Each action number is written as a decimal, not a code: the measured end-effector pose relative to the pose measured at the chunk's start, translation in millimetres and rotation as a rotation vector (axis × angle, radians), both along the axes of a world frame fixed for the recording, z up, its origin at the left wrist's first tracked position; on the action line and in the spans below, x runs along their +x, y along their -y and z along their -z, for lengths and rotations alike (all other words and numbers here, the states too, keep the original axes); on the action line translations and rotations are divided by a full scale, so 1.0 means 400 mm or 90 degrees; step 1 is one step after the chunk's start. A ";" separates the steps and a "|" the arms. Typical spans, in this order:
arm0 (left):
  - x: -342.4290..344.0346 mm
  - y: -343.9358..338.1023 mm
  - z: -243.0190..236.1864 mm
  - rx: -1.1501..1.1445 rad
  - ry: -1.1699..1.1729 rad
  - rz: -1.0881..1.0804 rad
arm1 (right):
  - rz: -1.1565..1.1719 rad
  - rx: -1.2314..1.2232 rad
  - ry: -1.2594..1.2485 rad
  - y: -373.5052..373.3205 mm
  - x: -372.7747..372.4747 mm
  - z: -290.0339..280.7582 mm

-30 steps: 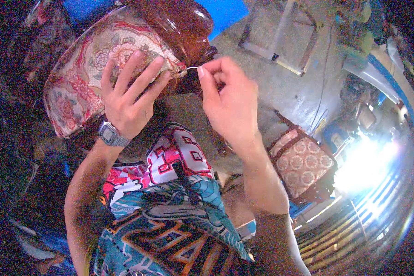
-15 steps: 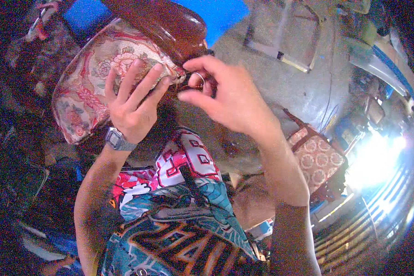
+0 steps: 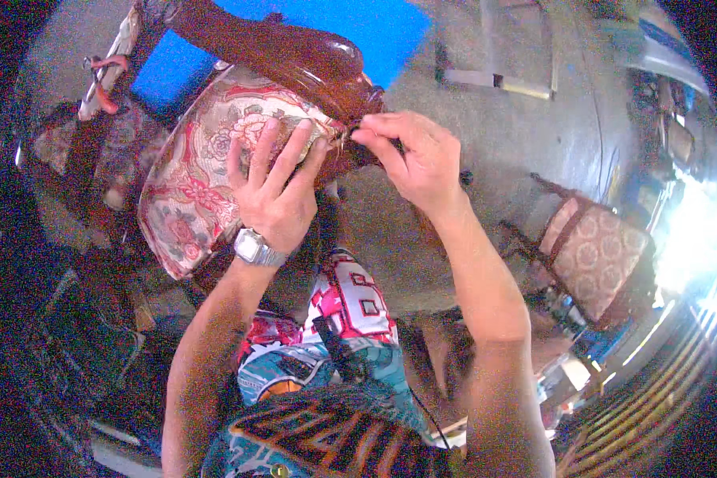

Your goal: The person uses a needle and thread to sew the edge of floral upholstery fabric onto the wooden frame of a chair, pulling the thread tight after each stitch.

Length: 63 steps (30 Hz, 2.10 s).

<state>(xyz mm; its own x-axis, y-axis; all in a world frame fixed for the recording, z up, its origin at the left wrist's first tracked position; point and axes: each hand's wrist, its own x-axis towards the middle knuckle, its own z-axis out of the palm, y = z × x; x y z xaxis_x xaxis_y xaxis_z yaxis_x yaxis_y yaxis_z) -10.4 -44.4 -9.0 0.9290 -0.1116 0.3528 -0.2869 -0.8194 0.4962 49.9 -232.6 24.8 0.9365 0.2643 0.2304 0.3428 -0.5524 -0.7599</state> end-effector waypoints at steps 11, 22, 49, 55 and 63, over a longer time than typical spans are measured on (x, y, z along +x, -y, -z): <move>-0.010 0.004 0.010 0.040 -0.010 -0.001 | -0.052 -0.060 -0.030 -0.034 0.036 0.003; -0.017 0.009 0.016 0.066 0.027 -0.009 | -0.194 -0.219 0.035 -0.026 0.063 -0.001; -0.009 0.006 0.013 0.012 0.083 -0.039 | -0.463 -0.464 -0.348 -0.296 0.280 -0.352; -0.015 0.003 0.025 0.011 0.082 -0.050 | -0.136 -0.196 0.026 -0.198 0.156 -0.293; -0.013 0.011 0.023 -0.003 0.068 -0.044 | -0.120 -0.296 0.256 -0.010 -0.100 0.001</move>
